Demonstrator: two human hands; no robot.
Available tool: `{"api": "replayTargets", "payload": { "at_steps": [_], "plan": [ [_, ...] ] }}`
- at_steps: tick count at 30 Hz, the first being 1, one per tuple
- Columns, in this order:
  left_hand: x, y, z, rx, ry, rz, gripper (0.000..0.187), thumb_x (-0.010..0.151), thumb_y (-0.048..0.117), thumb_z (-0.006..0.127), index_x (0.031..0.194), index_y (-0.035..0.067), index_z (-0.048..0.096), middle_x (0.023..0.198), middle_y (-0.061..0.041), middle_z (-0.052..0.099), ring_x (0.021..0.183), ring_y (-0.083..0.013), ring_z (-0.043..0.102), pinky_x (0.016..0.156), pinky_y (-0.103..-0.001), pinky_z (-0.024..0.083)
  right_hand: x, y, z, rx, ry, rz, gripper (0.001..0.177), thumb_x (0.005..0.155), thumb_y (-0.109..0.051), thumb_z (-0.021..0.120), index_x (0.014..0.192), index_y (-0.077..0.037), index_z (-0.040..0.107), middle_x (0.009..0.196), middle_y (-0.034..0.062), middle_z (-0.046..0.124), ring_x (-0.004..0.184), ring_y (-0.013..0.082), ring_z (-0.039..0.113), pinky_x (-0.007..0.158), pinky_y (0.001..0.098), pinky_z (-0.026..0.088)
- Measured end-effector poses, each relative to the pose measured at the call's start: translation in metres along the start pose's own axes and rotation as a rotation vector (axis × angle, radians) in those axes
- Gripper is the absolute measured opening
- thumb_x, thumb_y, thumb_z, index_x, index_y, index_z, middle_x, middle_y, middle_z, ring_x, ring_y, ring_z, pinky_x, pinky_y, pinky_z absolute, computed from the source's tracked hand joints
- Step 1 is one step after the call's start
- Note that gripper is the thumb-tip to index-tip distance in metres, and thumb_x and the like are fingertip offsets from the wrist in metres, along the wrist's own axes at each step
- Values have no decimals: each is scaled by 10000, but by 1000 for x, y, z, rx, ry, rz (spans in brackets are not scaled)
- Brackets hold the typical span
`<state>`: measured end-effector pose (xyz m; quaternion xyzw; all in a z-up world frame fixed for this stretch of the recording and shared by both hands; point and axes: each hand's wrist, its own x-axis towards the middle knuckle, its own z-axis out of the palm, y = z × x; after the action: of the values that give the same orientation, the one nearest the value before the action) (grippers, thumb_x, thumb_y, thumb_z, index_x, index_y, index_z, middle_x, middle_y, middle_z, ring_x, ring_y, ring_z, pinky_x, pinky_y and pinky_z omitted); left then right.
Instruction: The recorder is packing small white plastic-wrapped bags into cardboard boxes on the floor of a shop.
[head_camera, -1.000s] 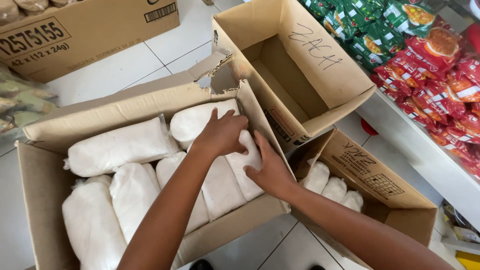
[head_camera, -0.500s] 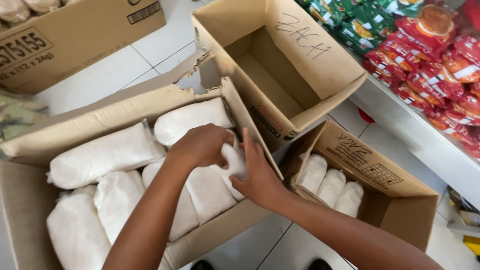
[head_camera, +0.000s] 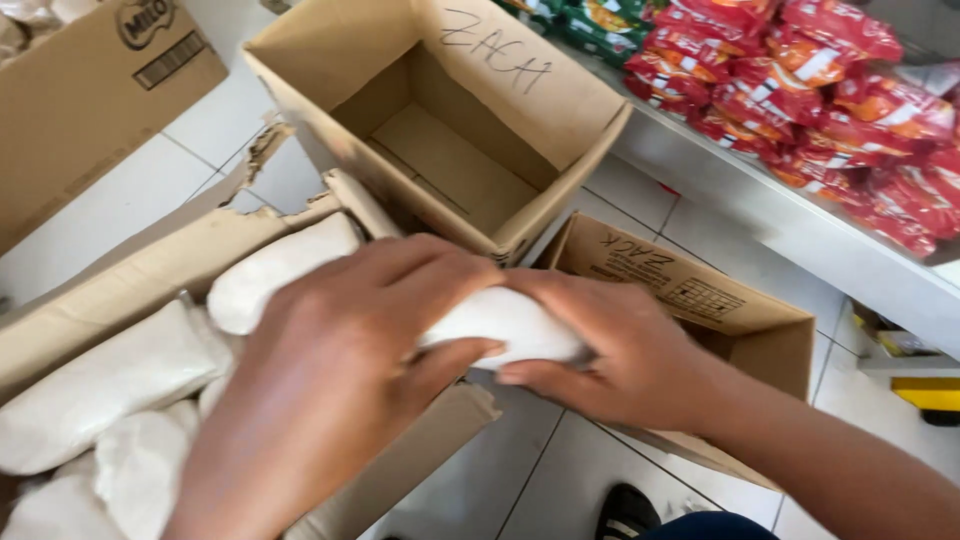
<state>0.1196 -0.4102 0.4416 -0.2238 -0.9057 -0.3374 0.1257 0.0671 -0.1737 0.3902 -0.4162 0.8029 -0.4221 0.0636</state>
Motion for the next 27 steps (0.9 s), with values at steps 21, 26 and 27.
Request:
{"api": "replayTargets", "payload": {
  "at_steps": [21,26,27],
  "plan": [
    [52,5,525,-280,-981,-384,630,764,349,749,1366,204,629,1326,-142,639,1198,-320,620,970,-464,508,-274,314,-4,-363,1,1007,455,815,-309,782,1109,-42,558,1055,270,713,998,483,674,831,533,558],
    [62,-16,609,-372,-1169,-499,1406,770,439,873,1608,-135,-100,1412,-262,640,1254,-350,656,1039,-360,537,-277,352,1,-494,-298,1252,523,862,-265,728,1228,2,467,1036,316,726,989,473,724,872,531,588],
    [67,-14,609,-379,-1172,-505,1406,770,439,873,1608,-135,-100,1412,-262,640,1254,-350,656,1039,-360,537,-278,348,0,-492,-309,1254,523,862,-265,728,1228,2,467,1036,316,726,989,473,724,872,531,588]
  ]
}}
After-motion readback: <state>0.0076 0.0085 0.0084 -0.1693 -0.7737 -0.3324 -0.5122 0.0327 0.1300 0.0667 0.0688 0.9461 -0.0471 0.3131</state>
